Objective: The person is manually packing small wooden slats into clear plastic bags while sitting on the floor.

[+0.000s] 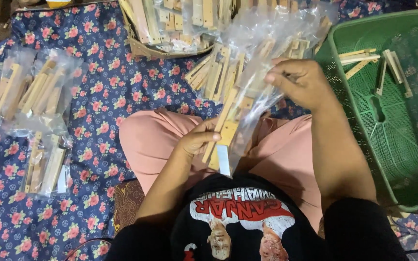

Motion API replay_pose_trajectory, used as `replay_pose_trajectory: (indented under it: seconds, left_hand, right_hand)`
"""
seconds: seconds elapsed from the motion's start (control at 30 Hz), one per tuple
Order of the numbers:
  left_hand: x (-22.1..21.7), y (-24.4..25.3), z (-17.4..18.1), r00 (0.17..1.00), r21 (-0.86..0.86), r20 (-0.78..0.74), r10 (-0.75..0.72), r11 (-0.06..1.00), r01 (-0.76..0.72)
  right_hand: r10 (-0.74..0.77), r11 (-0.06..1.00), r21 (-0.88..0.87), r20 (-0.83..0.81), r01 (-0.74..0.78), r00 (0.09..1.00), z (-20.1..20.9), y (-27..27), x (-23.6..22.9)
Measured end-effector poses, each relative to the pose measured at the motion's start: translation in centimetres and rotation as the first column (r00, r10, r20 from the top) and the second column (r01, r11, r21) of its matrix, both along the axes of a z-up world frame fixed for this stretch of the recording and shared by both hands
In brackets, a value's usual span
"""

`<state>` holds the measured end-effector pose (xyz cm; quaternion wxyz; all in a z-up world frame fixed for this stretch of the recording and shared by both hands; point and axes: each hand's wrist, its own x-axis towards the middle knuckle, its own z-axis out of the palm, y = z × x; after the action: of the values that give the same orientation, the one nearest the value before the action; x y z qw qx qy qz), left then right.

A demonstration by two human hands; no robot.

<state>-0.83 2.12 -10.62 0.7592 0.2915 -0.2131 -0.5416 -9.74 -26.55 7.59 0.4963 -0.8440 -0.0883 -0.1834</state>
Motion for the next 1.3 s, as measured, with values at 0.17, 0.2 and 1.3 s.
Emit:
replay_pose_trajectory:
  seconds: [0.17, 0.2, 1.3]
  left_hand:
    - [-0.8, -0.8, 6.0, 0.993, -0.012, 0.105, 0.061, 0.998, -0.060]
    - [-1.1, -0.9, 6.7, 0.978, 0.015, 0.174, 0.117, 0.992, -0.122]
    - [2.7, -2.8, 2.5, 0.906, 0.237, 0.424, 0.003, 0.965, -0.114]
  right_hand:
    - [0.049, 0.998, -0.042, -0.021, -0.050, 0.999, 1.8, 0.7, -0.3]
    - [0.090, 0.996, 0.008, -0.079, -0.090, 0.993, 1.8, 1.0, -0.4]
    - [0.020, 0.979, -0.180, -0.369, -0.093, 0.929, 6.1, 6.9, 4.1]
